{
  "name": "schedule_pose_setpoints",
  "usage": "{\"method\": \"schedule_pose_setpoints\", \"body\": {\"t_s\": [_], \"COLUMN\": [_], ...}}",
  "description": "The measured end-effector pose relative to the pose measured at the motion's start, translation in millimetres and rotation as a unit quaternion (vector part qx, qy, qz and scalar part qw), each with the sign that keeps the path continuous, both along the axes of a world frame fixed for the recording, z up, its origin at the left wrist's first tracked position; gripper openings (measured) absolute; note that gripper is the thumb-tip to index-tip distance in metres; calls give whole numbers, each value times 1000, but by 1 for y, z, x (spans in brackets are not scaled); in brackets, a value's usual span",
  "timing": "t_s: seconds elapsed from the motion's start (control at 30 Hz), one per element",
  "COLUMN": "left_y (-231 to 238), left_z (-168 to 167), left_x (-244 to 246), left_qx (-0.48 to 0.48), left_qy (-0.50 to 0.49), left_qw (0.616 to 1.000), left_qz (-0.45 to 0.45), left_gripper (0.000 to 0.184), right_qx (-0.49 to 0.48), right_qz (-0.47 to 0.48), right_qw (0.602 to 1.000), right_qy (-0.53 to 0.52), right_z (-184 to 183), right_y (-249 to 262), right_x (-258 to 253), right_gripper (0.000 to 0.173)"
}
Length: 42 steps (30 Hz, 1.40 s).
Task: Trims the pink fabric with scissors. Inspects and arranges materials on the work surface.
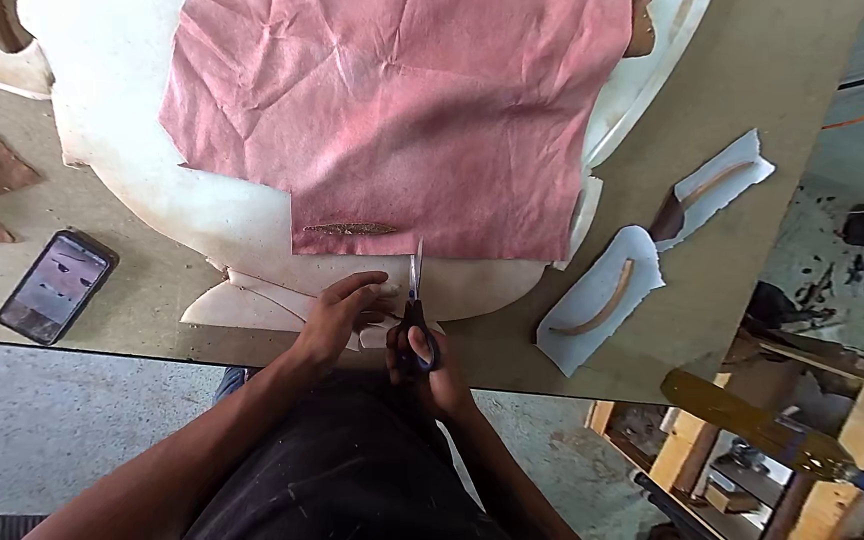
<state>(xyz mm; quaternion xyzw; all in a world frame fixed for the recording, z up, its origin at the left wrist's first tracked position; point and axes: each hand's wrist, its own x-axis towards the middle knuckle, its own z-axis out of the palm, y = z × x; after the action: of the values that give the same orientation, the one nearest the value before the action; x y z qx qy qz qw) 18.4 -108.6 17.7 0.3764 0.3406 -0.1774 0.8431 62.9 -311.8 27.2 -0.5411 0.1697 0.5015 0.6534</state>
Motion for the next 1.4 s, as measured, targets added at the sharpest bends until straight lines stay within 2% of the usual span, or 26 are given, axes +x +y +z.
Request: {"method": "schedule_pose_setpoints", "body": {"t_s": [0.2, 0.33, 0.4, 0.5, 0.57, 0.8, 0.87, 1.03, 1.27, 1.4], "left_y": [-21, -28, -34, -43, -43, -36, -35, -37, -37, -37], "left_z": [-8, -16, -24, -25, -27, -34, -34, -36, -35, -38], "left_x": [26, 44, 54, 64, 65, 60, 59, 57, 53, 54], "left_qx": [-67, -149, -183, -181, -190, -172, -172, -155, -126, -131], "left_qy": [14, -17, -29, -29, -40, -39, -32, -15, -32, -41], "left_qw": [997, 988, 981, 969, 962, 973, 973, 976, 982, 979], "left_qz": [48, 20, 58, 163, 190, 151, 151, 154, 134, 149], "left_gripper": [43, 63, 67, 61, 53, 53, 52, 45, 45, 44], "right_qx": [-44, -47, -55, -62, -58, -57, -62, -41, -62, -118], "right_qz": [-8, -4, 5, 0, -11, 20, 16, -23, 55, 118], "right_qw": [999, 999, 998, 998, 998, 998, 998, 999, 996, 986], "right_qy": [5, -10, -10, -7, -5, -8, -7, 5, -18, -25], "right_z": [-3, 6, 9, 12, 11, 3, 4, 10, 4, 12], "right_y": [9, 14, 14, 15, 15, 17, 20, 20, 16, 11], "right_x": [11, 11, 11, 10, 11, 32, 34, 32, 68, 91], "right_gripper": [58, 56, 55, 48, 47, 68, 65, 45, 57, 53]}}
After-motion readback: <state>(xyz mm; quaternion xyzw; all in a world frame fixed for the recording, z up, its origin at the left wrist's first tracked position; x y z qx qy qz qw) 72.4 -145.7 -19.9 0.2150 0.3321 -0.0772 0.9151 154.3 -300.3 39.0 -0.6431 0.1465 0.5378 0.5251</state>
